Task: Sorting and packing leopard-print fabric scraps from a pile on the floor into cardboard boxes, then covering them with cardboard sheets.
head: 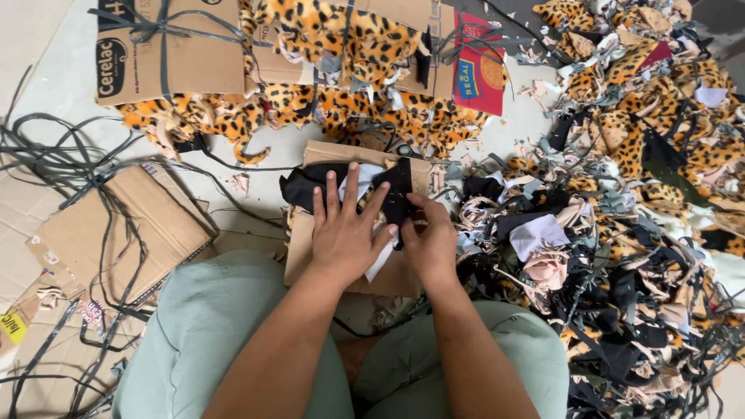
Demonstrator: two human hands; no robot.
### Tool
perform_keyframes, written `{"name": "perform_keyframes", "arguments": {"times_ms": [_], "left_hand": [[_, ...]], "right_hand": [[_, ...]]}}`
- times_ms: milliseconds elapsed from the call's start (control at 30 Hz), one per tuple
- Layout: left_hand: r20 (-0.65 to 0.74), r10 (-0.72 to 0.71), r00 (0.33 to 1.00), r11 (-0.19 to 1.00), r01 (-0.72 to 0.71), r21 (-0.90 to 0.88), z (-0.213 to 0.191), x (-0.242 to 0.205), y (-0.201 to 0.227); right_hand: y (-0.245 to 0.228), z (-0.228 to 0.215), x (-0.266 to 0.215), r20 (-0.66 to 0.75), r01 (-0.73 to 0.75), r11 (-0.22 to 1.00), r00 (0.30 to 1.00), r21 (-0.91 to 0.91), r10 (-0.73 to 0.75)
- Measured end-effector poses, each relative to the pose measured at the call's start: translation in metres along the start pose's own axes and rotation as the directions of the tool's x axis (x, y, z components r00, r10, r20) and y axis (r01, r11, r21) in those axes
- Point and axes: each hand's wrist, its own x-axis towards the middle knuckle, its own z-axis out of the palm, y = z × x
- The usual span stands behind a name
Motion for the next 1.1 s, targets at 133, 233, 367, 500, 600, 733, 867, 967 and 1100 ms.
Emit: {"name": "perform_keyframes", "arguments": {"times_ms": [133, 233, 367, 500, 600, 733, 867, 967, 1100], "left_hand": [[-0.01, 0.016, 1.0, 0.999, -0.016, 0.038, 0.012, 0.004, -0.001], [-0.053, 0.051, 0.997, 0.998, -0.053, -0.046, -0.011, 0.003, 0.004], [-0.134, -0.074, 0.988, 0.997, 0.077, 0.021, -0.041, 0.006, -0.016], [-0.297, -0.199, 0.934, 0.95, 0.259, 0.176, -0.011, 0.002, -0.068], [-0.465, -0.046, 0.884, 0.955, 0.176, 0.239, -0.009, 0.007, -0.076], [-0.297, -0.281, 0.913, 0.957, 0.244, -0.156, -0.037, 0.018, -0.048], [-0.033, -0.53, 0.848, 0.725, 0.432, -0.537, -0.048, 0.013, -0.054], [-0.295, -0.394, 0.87, 0.909, 0.324, -0.261, -0.041, 0.007, -0.067], [-0.335, -0.077, 0.939, 0.996, 0.088, 0.019, -0.056, 0.003, -0.011]], "right_hand": [[-0.005, -0.002, -0.001, -0.028, 0.062, 0.996, 0.998, -0.059, -0.064], [-0.01, 0.002, -0.008, -0.001, 0.307, 0.934, 0.95, -0.181, -0.312], [-0.025, 0.008, -0.018, 0.115, 0.254, 0.954, 0.964, -0.157, -0.238], [-0.025, 0.011, -0.02, 0.198, 0.249, 0.946, 0.958, -0.205, -0.209], [-0.014, 0.016, -0.02, 0.193, 0.283, 0.929, 0.951, -0.24, -0.24], [-0.019, 0.016, -0.021, 0.218, 0.265, 0.946, 0.95, -0.19, -0.222], [-0.022, 0.014, -0.022, 0.215, 0.23, 0.971, 0.954, -0.072, -0.21], [-0.018, 0.015, -0.017, 0.22, 0.236, 0.959, 0.955, -0.154, -0.2], [-0.026, 0.017, -0.013, 0.304, 0.246, 0.897, 0.943, -0.368, -0.134]]}}
